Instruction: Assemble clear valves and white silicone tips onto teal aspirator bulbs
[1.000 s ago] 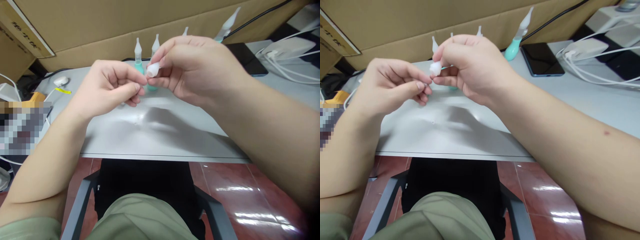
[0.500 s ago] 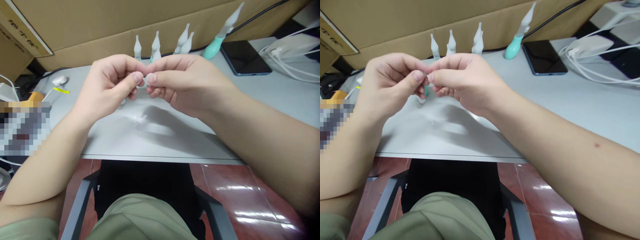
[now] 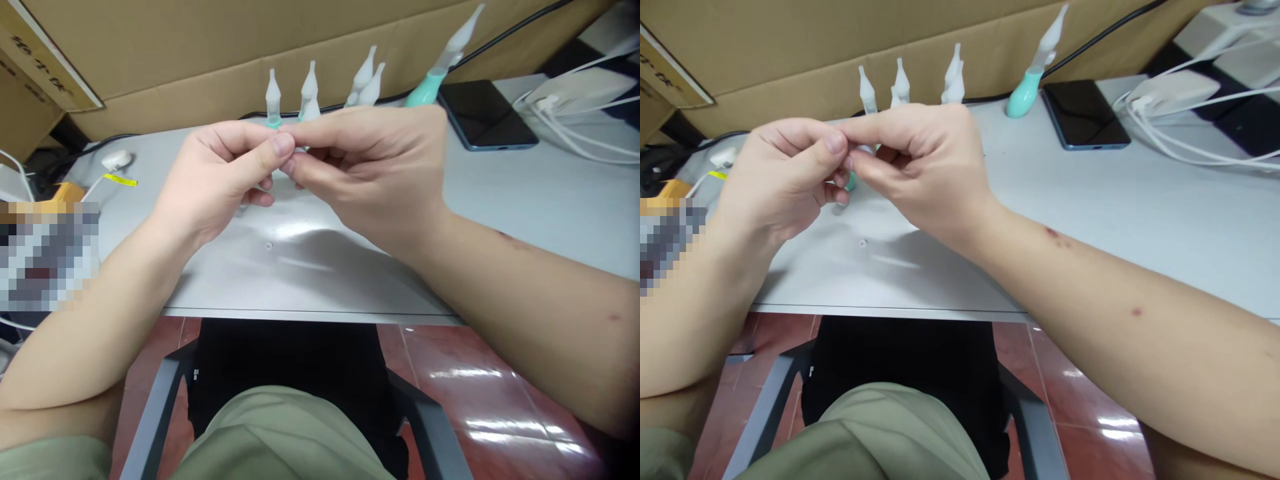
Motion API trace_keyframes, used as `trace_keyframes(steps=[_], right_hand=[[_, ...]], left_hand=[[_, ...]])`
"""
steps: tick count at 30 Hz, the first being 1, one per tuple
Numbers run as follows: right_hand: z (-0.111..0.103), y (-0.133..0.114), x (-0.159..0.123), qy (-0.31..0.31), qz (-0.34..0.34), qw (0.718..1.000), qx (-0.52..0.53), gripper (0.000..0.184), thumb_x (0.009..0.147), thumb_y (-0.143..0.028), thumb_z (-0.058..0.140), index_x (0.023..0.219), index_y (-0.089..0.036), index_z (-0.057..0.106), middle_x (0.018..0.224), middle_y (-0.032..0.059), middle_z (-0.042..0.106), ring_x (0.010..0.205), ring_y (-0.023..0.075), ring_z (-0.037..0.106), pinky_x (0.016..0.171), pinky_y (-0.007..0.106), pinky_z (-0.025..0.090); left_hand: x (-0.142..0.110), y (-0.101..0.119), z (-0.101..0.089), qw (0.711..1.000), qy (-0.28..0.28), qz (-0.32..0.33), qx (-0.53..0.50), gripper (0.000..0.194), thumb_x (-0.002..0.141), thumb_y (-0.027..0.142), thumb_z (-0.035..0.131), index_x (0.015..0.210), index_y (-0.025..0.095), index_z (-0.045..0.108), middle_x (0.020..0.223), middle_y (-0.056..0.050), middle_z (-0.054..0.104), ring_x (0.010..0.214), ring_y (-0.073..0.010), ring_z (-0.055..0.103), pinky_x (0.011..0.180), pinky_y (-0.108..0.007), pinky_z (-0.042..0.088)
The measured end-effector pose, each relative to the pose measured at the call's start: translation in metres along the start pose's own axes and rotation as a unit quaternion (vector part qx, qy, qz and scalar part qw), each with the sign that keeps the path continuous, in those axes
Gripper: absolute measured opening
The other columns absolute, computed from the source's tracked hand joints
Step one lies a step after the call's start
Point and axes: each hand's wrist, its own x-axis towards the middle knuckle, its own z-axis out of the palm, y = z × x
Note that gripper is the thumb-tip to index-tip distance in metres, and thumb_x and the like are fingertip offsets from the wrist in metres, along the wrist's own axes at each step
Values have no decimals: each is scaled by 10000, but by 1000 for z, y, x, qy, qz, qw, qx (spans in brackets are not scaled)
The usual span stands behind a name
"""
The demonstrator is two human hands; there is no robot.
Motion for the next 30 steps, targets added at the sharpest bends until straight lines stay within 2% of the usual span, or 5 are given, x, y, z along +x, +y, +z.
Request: trace_keyframes(steps=[6, 10, 14, 18, 30], right_hand=[[-3, -1, 9, 6, 75, 992, 103, 211, 1096, -154, 1030, 963, -293, 944, 1113, 11, 939, 986, 214, 893, 984, 372, 779], [-5, 3, 12, 7, 85, 984, 156, 217, 1158, -137, 958, 993, -277, 974, 977, -21, 928, 824, 155, 868, 882, 334, 781], [1, 0, 7, 29, 103, 974, 198, 267, 1177, -106, 913, 978, -267, 989, 962, -10, 922, 811, 142, 868, 849, 298, 777], [4, -2, 5, 53, 95, 982, 157, 224, 1151, -115, 946, 1010, -279, 1003, 1012, -10, 872, 753, 114, 784, 720, 276, 698], [-6, 12, 12, 94, 30, 987, 123, 282, 956, -37, 1054, 922, -308, 988, 972, -17, 933, 825, 168, 814, 857, 361, 733]], left_hand=[[-1, 7, -3, 998, 32, -8, 56, 96, 1068, 222, 892, 998, 283, 866, 1076, -5, 917, 916, -175, 871, 754, -284, 760], [3, 14, -9, 995, -18, -40, 90, 600, 825, 147, 1068, 1345, 346, 844, 1422, -3, 962, 1193, -274, 932, 978, -409, 834], [6, 14, -10, 993, -79, -58, 63, 505, 845, 309, 1164, 1272, 354, 898, 1240, -15, 1000, 1252, -343, 939, 1108, -505, 812], [5, 12, -9, 996, -70, -18, 56, 368, 898, 288, 1117, 1221, 328, 946, 1085, 2, 995, 1113, -298, 940, 1033, -465, 783], [4, -12, -11, 999, -26, -11, 44, 208, 1018, 367, 1078, 1201, 335, 984, 1218, -8, 1004, 1275, -299, 921, 1189, -522, 787]])
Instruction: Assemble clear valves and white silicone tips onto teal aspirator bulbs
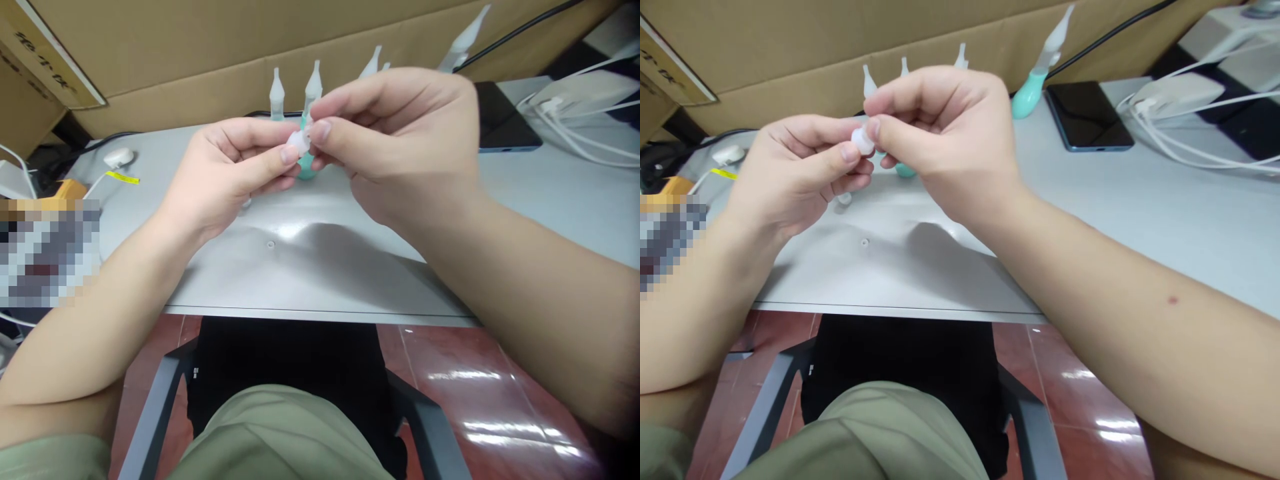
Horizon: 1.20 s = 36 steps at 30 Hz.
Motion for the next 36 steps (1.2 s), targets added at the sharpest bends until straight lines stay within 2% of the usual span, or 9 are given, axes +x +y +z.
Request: trace_keyframes(steps=[2, 6, 9, 12, 16, 19, 25, 30, 36], right_hand=[[-6, -3, 4, -15, -19, 998, -51, 248, 947, -85, 1073, 900, -315, 991, 979, -13, 936, 873, 188, 837, 868, 364, 729], [-16, -12, 10, -86, -31, 981, -171, 199, 998, -166, 1032, 908, -344, 1022, 1008, -1, 943, 980, 233, 857, 896, 383, 696], [-17, -14, 8, -66, -65, 980, -174, 300, 1000, -76, 985, 892, -355, 1015, 1003, -5, 931, 972, 205, 819, 886, 353, 655], [-13, -12, 4, -57, -60, 987, -140, 376, 968, -20, 957, 905, -383, 1032, 991, -18, 931, 945, 189, 804, 879, 345, 651], [-7, -10, 1, -47, -5, 998, -46, 393, 946, -29, 934, 910, -406, 1040, 991, -26, 934, 931, 188, 842, 913, 341, 735], [-5, -9, 3, -76, 69, 994, 38, 329, 945, -37, 956, 889, -355, 1024, 928, -17, 929, 872, 188, 876, 960, 337, 815], [-8, -11, 12, -103, 214, 962, 135, 367, 1041, 105, 841, 839, -192, 915, 812, 19, 866, 780, 139, 886, 848, 222, 783], [-12, -8, 13, -116, 257, 945, 167, 416, 1143, 78, 811, 841, -187, 919, 846, 29, 888, 786, 116, 894, 832, 176, 779], [-15, -5, 14, -122, 287, 933, 176, 412, 1117, 99, 811, 838, -186, 918, 868, 26, 901, 776, 107, 886, 895, 180, 801]], left_hand=[[-3, 1, 3, 1000, 6, -1, -1, 181, 1035, 338, 1058, 1195, 320, 976, 1218, -8, 1005, 1244, -278, 931, 1174, -498, 797], [-2, 5, 2, 1000, 5, -9, 18, 167, 1062, 346, 1049, 1182, 293, 947, 1267, -23, 1005, 1276, -279, 952, 1175, -475, 808], [1, 5, 0, 1000, -12, -16, 14, 237, 1001, 316, 1107, 1173, 280, 946, 1268, -22, 1009, 1290, -288, 957, 1168, -467, 818], [1, 8, -1, 1000, -9, -5, 4, 239, 990, 298, 1108, 1169, 279, 951, 1226, -23, 1011, 1290, -306, 962, 1177, -497, 827], [-4, 24, -2, 999, -20, -27, 25, 211, 1007, 248, 1086, 1172, 281, 960, 1213, -27, 1014, 1306, -319, 981, 1214, -501, 827], [-8, 31, -4, 998, -34, -44, 20, 175, 1020, 195, 1054, 1153, 270, 968, 1231, -24, 1018, 1291, -299, 989, 1216, -462, 827], [-6, 16, -2, 999, -20, -2, -35, 176, 989, 132, 1057, 1091, 254, 982, 1130, -7, 1009, 1180, -301, 1011, 1134, -458, 859], [-3, 22, -4, 997, -52, -62, 7, 194, 977, 162, 1119, 1094, 239, 985, 1238, -41, 1020, 1293, -336, 1000, 1210, -480, 842], [0, 11, -6, 998, -32, -42, 26, 200, 1008, 230, 1134, 1132, 255, 979, 1203, -40, 1016, 1287, -341, 1002, 1199, -501, 846]])
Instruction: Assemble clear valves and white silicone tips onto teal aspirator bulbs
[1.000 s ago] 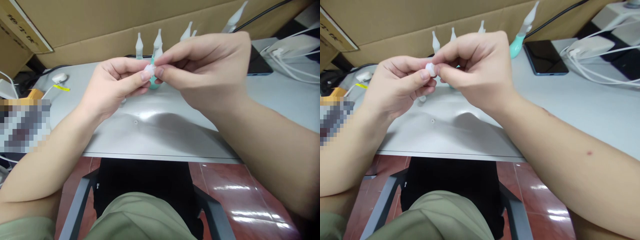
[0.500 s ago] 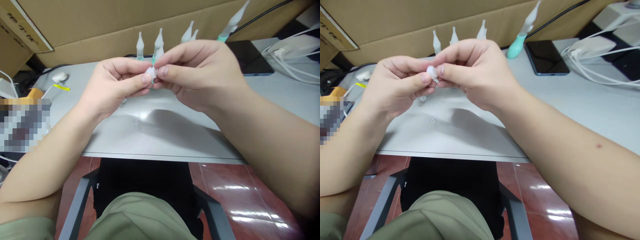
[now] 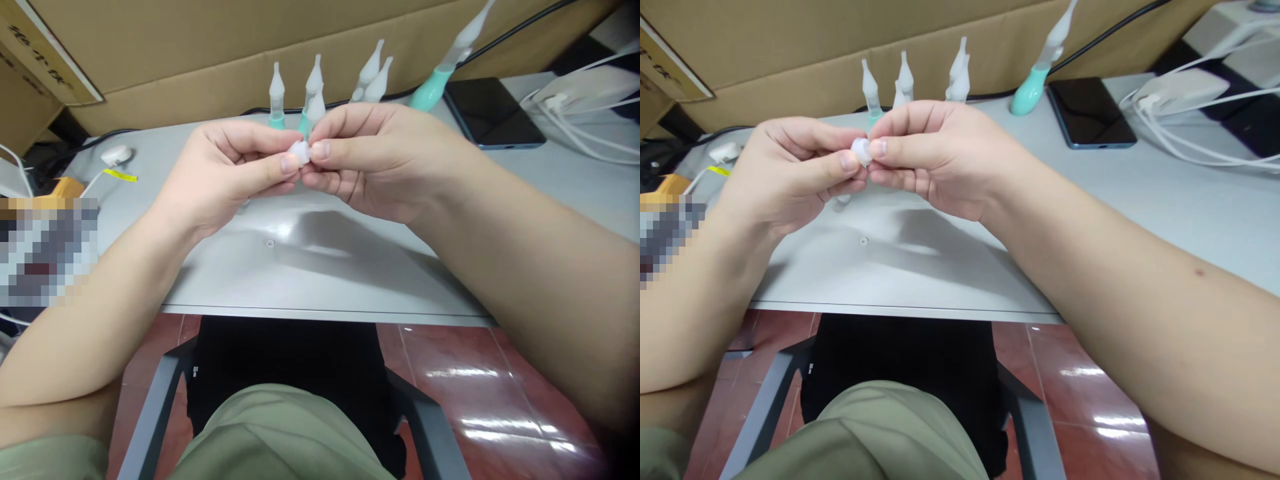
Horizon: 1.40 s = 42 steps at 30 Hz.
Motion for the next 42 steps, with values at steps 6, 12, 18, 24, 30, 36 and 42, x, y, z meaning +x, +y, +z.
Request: trace_keyframes(steps=[6, 12, 18, 24, 30, 36, 42], right_hand=[[1, -6, -3, -16, 31, 999, 9, 422, 1144, 99, 790, 832, -159, 908, 841, 31, 893, 758, 103, 890, 877, 164, 790], [8, -10, -10, 2, 51, 999, 4, 390, 1104, 83, 825, 806, -158, 893, 841, 36, 887, 770, 103, 888, 882, 163, 784], [-1, -6, -4, -13, 63, 997, -51, 321, 1063, -30, 925, 806, -216, 870, 912, 12, 916, 924, 134, 932, 1035, 215, 798], [-4, -6, -4, -16, 59, 996, -69, 275, 950, -87, 1054, 820, -215, 848, 986, 49, 898, 1036, 210, 946, 1141, 310, 804], [-2, -8, -6, -25, 40, 995, -88, 303, 953, -91, 1089, 806, -239, 870, 716, -14, 718, 763, 136, 782, 1014, 257, 791], [1, -1, -4, -7, 22, 999, -32, 294, 1056, -52, 996, 845, -205, 859, 916, 22, 875, 893, 127, 900, 1019, 226, 785], [1, -1, -4, -7, 22, 999, -35, 318, 852, -115, 1168, 839, -228, 872, 901, 23, 884, 914, 160, 915, 954, 198, 782]], left_hand=[[-5, -9, 3, 996, -11, 51, -75, 270, 948, 325, 1222, 1091, 263, 1001, 1118, -6, 1011, 1160, -276, 1011, 1145, -444, 864], [-6, -6, -1, 996, -25, 60, -53, 298, 889, 387, 1258, 1056, 287, 1032, 1024, 12, 985, 1098, -294, 1009, 1108, -494, 877], [-5, -4, -6, 997, -35, 69, -12, 248, 877, 373, 1240, 1009, 337, 1034, 1054, 45, 986, 1078, -293, 1007, 1088, -536, 875], [-2, -10, -10, 996, -59, 68, 10, 331, 878, 437, 1262, 1091, 304, 1046, 1174, -25, 1016, 1118, -317, 995, 1108, -547, 862], [-6, -5, -4, 998, -33, 58, -4, 369, 856, 494, 1276, 1048, 300, 1028, 1168, -2, 1019, 1135, -315, 1004, 1108, -537, 875], [-6, -4, -2, 997, -23, 68, -36, 288, 867, 420, 1265, 1020, 340, 1036, 1024, 60, 988, 1108, -298, 1017, 1131, -534, 879], [-5, -8, -2, 996, -19, 74, -35, 369, 869, 495, 1270, 1045, 290, 1019, 1028, 19, 984, 1114, -323, 1016, 1139, -575, 880]])
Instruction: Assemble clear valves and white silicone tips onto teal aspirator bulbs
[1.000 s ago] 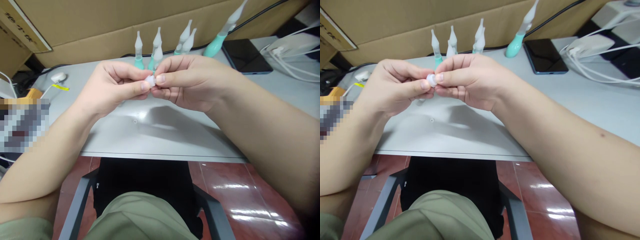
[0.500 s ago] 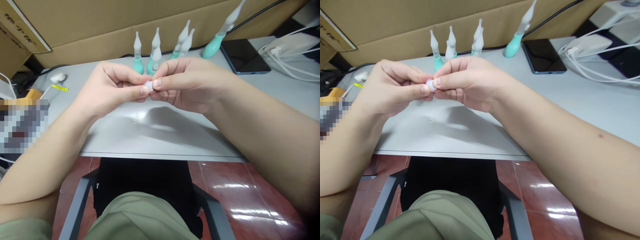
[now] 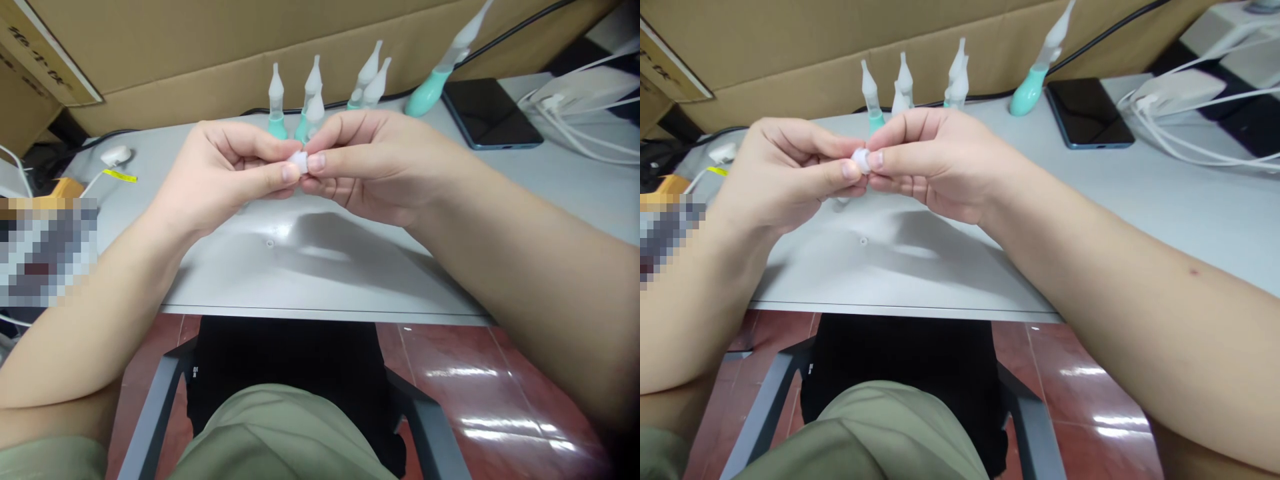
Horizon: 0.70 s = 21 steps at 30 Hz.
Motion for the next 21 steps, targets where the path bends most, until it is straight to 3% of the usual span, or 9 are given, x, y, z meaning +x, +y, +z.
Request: trace_keyframes(steps=[6, 10, 13, 17, 21], right_hand=[[-5, 4, -1, -28, 1, 1000, -6, 269, 896, -145, 1140, 857, -239, 891, 956, 21, 923, 996, 199, 954, 1068, 277, 799], [-8, 5, 1, -28, 18, 999, -13, 266, 910, -128, 1109, 857, -228, 868, 965, 23, 915, 1024, 213, 967, 1142, 314, 785], [-7, 4, 1, -16, 25, 999, -23, 244, 949, -101, 1034, 843, -219, 849, 972, 32, 909, 1023, 212, 963, 1177, 342, 778], [-1, 3, -3, -4, 11, 1000, -23, 317, 893, -165, 1145, 860, -251, 842, 996, 29, 914, 1071, 231, 947, 1164, 355, 792], [9, 2, -9, -16, -19, 999, -22, 329, 911, -216, 1174, 947, -276, 853, 1058, 7, 924, 1123, 207, 919, 1124, 299, 773]], left_hand=[[2, -5, -3, 1000, -9, 3, 11, 467, 816, 556, 1298, 1034, 254, 1017, 1069, -20, 1000, 1105, -345, 1014, 1076, -548, 885], [2, -9, -2, 1000, -8, 7, 27, 566, 790, 681, 1283, 1013, 245, 1000, 1040, -25, 984, 1090, -367, 1012, 1093, -615, 883], [1, -4, 1, 999, -1, -11, 37, 486, 796, 618, 1289, 1013, 289, 1006, 1107, -15, 1001, 1100, -336, 996, 1102, -589, 865], [2, 16, 2, 997, 3, -48, 57, 394, 793, 499, 1300, 947, 301, 996, 1096, -39, 1005, 1090, -332, 969, 1115, -575, 830], [1, 27, -1, 997, -1, 11, 81, 404, 768, 494, 1311, 981, 310, 1021, 1063, -37, 997, 1052, -354, 960, 1041, -584, 807]])
